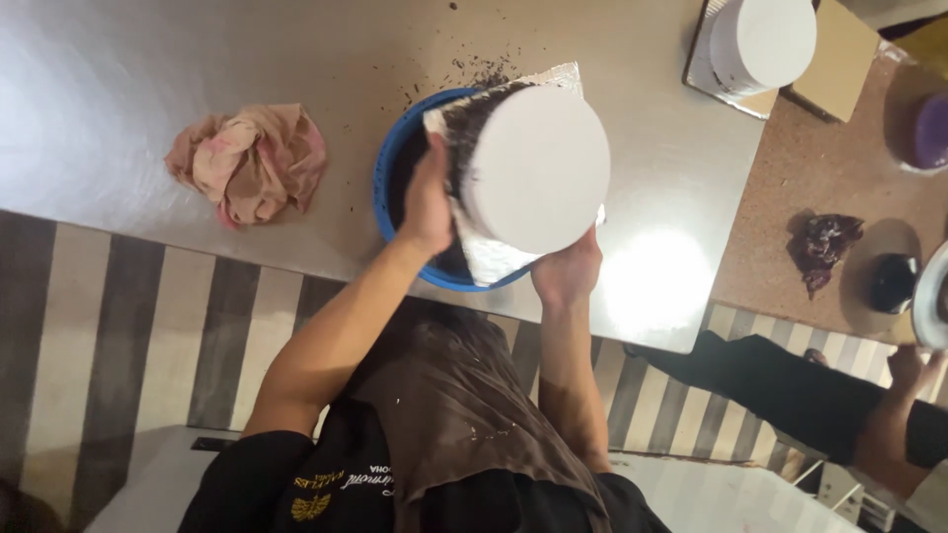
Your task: The person repeatedly scoops chocolate crumbs from a blue bowl and presses them onto the sides of white cylindrical cakes held on square boards. After coating each cake, the person places it on a nearby counter and repeats the process with additional cakes.
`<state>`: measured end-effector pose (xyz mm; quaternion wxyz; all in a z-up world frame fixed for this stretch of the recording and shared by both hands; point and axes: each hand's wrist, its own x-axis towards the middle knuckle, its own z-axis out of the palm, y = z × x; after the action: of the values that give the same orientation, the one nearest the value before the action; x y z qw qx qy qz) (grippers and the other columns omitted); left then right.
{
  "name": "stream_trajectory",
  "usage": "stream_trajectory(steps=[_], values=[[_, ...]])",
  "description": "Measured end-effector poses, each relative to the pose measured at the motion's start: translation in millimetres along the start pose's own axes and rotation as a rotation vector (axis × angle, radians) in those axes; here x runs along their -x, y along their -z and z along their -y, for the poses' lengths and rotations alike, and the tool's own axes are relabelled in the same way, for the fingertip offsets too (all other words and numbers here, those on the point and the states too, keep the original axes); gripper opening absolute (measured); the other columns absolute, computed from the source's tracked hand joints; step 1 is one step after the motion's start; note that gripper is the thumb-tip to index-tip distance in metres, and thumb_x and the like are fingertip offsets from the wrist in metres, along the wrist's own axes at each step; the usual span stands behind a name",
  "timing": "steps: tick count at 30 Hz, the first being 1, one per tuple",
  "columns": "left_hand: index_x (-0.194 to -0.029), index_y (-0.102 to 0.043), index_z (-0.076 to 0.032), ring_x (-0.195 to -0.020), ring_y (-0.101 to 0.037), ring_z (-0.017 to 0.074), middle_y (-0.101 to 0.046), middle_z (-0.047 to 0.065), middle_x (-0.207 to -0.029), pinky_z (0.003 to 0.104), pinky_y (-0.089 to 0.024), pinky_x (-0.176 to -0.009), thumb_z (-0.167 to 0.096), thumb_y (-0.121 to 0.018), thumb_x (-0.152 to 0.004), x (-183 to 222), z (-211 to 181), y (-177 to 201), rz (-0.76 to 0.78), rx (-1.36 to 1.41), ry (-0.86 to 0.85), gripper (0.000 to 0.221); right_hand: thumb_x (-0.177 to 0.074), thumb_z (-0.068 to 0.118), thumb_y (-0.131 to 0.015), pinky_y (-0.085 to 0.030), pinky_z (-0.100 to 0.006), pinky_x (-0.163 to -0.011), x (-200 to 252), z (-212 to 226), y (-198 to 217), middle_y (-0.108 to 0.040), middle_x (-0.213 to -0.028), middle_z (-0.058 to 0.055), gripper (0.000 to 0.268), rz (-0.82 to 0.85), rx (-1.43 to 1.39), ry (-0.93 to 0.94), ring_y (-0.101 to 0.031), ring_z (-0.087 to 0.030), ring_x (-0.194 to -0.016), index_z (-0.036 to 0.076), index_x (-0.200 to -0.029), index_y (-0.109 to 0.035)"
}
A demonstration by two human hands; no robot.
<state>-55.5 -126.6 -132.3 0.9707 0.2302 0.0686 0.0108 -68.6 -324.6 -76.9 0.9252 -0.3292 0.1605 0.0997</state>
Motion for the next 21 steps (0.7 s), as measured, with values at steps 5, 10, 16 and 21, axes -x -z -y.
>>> stream_trajectory(steps=[5,10,16,21], values=[[-0.138,-0.06,-0.002,-0.118,-0.066,0.0237,-0.068,0.012,-0.133,0.04,-0.053,-0.105,-0.052,-0.043,-0.108,-14,-56,-15,-0.091,0.02,0.259,0.06,-0.105,0.045,-0.026,-0.047,-0.045,-0.107,4,45,-4,-0.06,-0.141,-0.019,0.066,0.013,0.125,-0.163,-0.061,-0.033,-0.127,-0.003,-0.146,-0.045],[-0.137,-0.061,-0.005,-0.116,-0.067,0.0225,-0.07,0.012,-0.13,0.038,-0.054,-0.102,-0.052,-0.043,-0.106,-20,-48,-26,-0.003,-0.114,0.444,0.059,-0.119,0.035,-0.033,-0.053,-0.038,-0.104,-32,60,28,-0.064,-0.136,-0.018,0.054,0.008,0.434,-0.129,-0.062,-0.027,-0.123,-0.007,-0.149,-0.05],[-0.141,-0.058,-0.006,-0.125,-0.063,0.0203,-0.067,0.008,-0.138,0.037,-0.05,-0.11,-0.055,-0.039,-0.106,-26,-36,-18,0.072,-0.093,0.445,0.064,-0.107,0.025,-0.038,-0.062,-0.043,-0.087,-21,67,69,-0.07,-0.125,-0.024,0.049,-0.099,0.449,0.02,-0.071,-0.032,-0.11,-0.009,-0.139,-0.052],[-0.127,-0.062,-0.008,-0.133,-0.046,0.0413,-0.06,0.017,-0.14,0.069,-0.041,-0.1,-0.061,-0.048,-0.095,-21,-9,17,0.556,-2.328,-0.351,0.064,-0.105,0.011,-0.051,-0.062,-0.043,-0.099,-8,88,85,-0.064,-0.136,-0.024,0.048,-0.034,0.397,0.198,-0.069,-0.032,-0.118,-0.011,-0.148,-0.048]])
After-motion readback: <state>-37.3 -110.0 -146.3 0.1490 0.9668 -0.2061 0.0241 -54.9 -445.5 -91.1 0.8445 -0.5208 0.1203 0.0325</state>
